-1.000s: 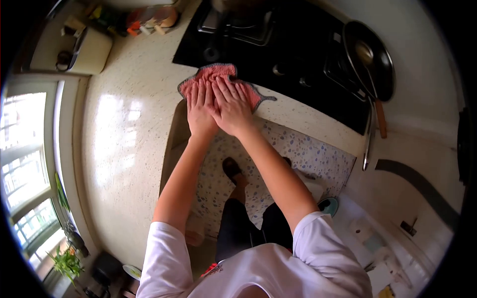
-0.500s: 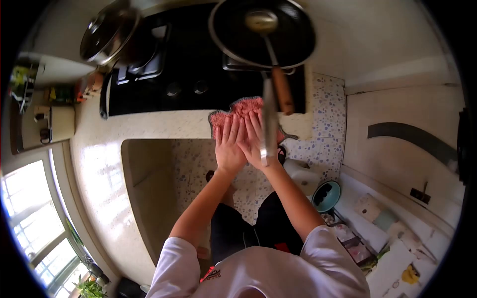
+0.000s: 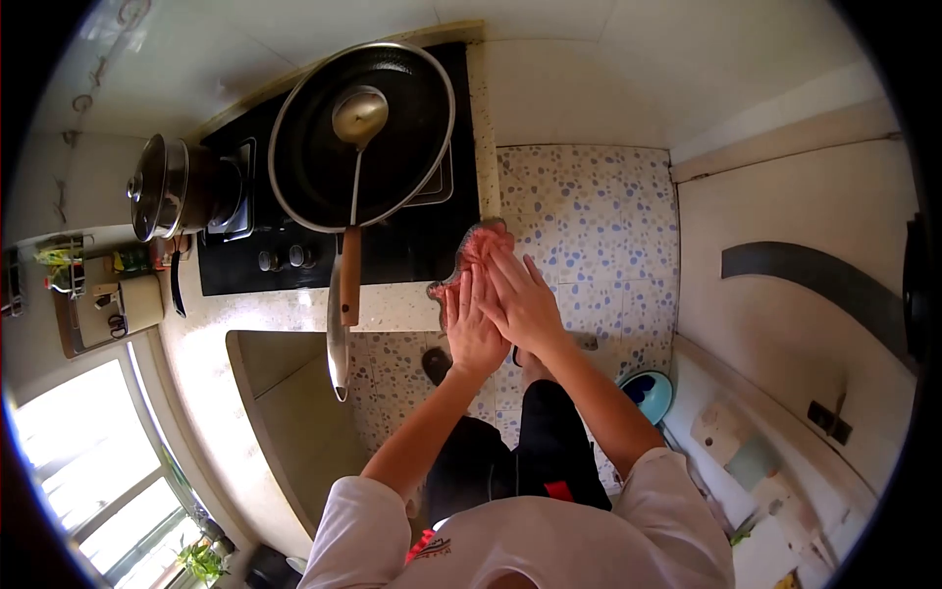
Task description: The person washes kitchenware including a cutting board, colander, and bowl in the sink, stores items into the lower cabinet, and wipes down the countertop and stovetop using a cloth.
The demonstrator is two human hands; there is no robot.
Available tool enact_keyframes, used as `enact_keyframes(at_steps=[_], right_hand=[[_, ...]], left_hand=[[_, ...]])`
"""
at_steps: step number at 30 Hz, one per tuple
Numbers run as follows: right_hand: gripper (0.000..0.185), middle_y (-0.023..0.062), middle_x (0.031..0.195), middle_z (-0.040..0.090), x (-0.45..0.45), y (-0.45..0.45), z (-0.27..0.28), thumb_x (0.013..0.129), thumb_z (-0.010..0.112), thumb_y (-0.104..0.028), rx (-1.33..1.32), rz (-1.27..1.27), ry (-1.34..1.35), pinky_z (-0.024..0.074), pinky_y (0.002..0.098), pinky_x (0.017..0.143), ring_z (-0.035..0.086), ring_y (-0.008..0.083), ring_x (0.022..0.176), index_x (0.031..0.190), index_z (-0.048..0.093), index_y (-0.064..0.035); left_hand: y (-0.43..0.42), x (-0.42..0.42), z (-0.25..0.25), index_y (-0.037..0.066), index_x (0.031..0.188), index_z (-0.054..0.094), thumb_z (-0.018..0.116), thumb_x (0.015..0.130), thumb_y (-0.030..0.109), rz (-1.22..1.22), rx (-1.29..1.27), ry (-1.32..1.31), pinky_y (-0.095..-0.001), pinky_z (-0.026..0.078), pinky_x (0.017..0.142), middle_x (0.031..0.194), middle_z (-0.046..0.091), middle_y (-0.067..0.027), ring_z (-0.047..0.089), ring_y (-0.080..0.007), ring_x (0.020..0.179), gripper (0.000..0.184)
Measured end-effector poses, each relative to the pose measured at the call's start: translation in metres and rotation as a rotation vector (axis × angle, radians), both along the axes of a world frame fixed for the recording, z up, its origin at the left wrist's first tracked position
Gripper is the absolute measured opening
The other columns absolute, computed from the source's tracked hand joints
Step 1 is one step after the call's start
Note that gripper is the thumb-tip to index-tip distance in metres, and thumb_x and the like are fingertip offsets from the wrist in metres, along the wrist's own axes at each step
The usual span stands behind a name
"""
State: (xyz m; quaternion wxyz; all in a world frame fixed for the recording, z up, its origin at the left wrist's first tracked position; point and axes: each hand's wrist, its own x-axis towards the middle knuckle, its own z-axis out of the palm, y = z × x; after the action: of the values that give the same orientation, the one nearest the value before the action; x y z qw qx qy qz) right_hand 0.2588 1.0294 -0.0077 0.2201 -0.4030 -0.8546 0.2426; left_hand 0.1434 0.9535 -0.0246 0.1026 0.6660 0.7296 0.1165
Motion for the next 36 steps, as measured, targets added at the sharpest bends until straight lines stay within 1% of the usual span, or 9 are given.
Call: enact_keyframes(at_steps=[8,12,13,19,22,26,30,33,36], right_hand=[[0.067,0.0121,0.16,0.046,-0.011,0.079,-0.015,0.104,0.048,-0.052,0.131,-0.057,-0.117,0.028,0.0513,0.124,0.037,0.0281,0.151,0.148,0.055,-0.0024],[0.063,0.0104,0.164,0.04,-0.02,0.091,-0.008,0.106,0.045,-0.047,0.113,-0.022,-0.188,0.0231,0.0496,0.126,0.031,0.0283,0.154,0.153,0.049,-0.0052],[0.065,0.0127,0.157,0.05,-0.025,0.087,-0.012,0.104,0.049,-0.051,0.163,-0.052,-0.123,0.0263,0.0503,0.125,0.037,0.0285,0.152,0.146,0.056,-0.002],[0.066,0.0182,0.153,0.053,-0.047,0.059,-0.012,0.101,0.054,-0.048,0.162,-0.153,-0.041,0.0265,0.0493,0.125,0.042,0.0314,0.148,0.143,0.057,0.0031],[0.064,0.0177,0.152,0.053,-0.061,0.042,-0.003,0.101,0.055,-0.046,0.2,-0.038,-0.05,0.028,0.0474,0.125,0.045,0.0321,0.146,0.143,0.057,0.0028],[0.062,0.0173,0.152,0.054,-0.102,0.025,0.008,0.101,0.055,-0.044,0.131,0.073,0.004,0.0303,0.0456,0.123,0.046,0.0323,0.144,0.142,0.058,0.0028],[0.06,0.0179,0.148,0.056,-0.158,0.004,-0.001,0.099,0.059,-0.041,0.078,0.138,0.097,0.0319,0.0453,0.122,0.048,0.0349,0.142,0.14,0.059,0.0026],[0.059,0.0194,0.148,0.056,-0.2,-0.016,-0.003,0.099,0.059,-0.037,-0.048,0.119,0.251,0.0286,0.0498,0.124,0.047,0.0383,0.141,0.142,0.058,0.0042],[0.06,0.0192,0.158,0.046,-0.244,-0.02,-0.014,0.105,0.051,-0.037,0.176,0.081,0.023,0.0258,0.0446,0.127,0.04,0.0322,0.149,0.149,0.05,0.0034]], left_hand=[[0.077,0.005,0.015,0.008,0.163,0.03,0.056,0.099,0.036,0.01,0.011,0.015,-0.0513,0.015,0.127,0.17,0.024,-0.0165,0.019,-0.0351,0.158,0.074],[0.089,0.0,0.013,0.007,0.163,0.029,0.053,0.101,0.035,0.045,0.028,0.053,-0.0491,0.014,0.128,0.17,0.024,-0.0166,0.018,-0.0324,0.159,0.072],[0.086,-0.004,0.015,0.004,0.161,0.031,0.051,0.101,0.034,0.064,0.029,0.042,-0.0489,0.015,0.128,0.169,0.027,-0.0178,0.021,-0.0329,0.158,0.07],[0.057,-0.038,0.019,-0.001,0.158,0.036,0.049,0.101,0.03,0.135,0.052,0.044,-0.0478,0.017,0.128,0.166,0.033,-0.0204,0.025,-0.0347,0.157,0.067],[0.042,-0.057,0.017,-0.002,0.159,0.033,0.055,0.098,0.03,0.158,0.04,0.067,-0.0484,0.018,0.127,0.167,0.029,-0.0221,0.024,-0.0365,0.157,0.073],[0.018,-0.094,0.024,-0.005,0.155,0.038,0.052,0.1,0.026,0.238,0.126,-0.03,-0.0492,0.025,0.125,0.164,0.033,-0.0253,0.03,-0.0381,0.154,0.064],[-0.009,-0.15,0.021,-0.003,0.156,0.039,0.055,0.098,0.028,0.22,0.239,-0.102,-0.0472,0.027,0.124,0.166,0.033,-0.0214,0.03,-0.038,0.154,0.068],[-0.032,-0.192,0.009,-0.002,0.153,0.044,0.05,0.099,0.029,0.298,0.158,0.084,-0.0473,0.027,0.124,0.166,0.035,-0.0191,0.031,-0.0366,0.154,0.063],[-0.045,-0.22,0.011,-0.002,0.151,0.048,0.052,0.098,0.031,0.312,0.183,0.089,-0.0479,0.028,0.124,0.161,0.041,-0.0219,0.035,-0.0372,0.152,0.062]])
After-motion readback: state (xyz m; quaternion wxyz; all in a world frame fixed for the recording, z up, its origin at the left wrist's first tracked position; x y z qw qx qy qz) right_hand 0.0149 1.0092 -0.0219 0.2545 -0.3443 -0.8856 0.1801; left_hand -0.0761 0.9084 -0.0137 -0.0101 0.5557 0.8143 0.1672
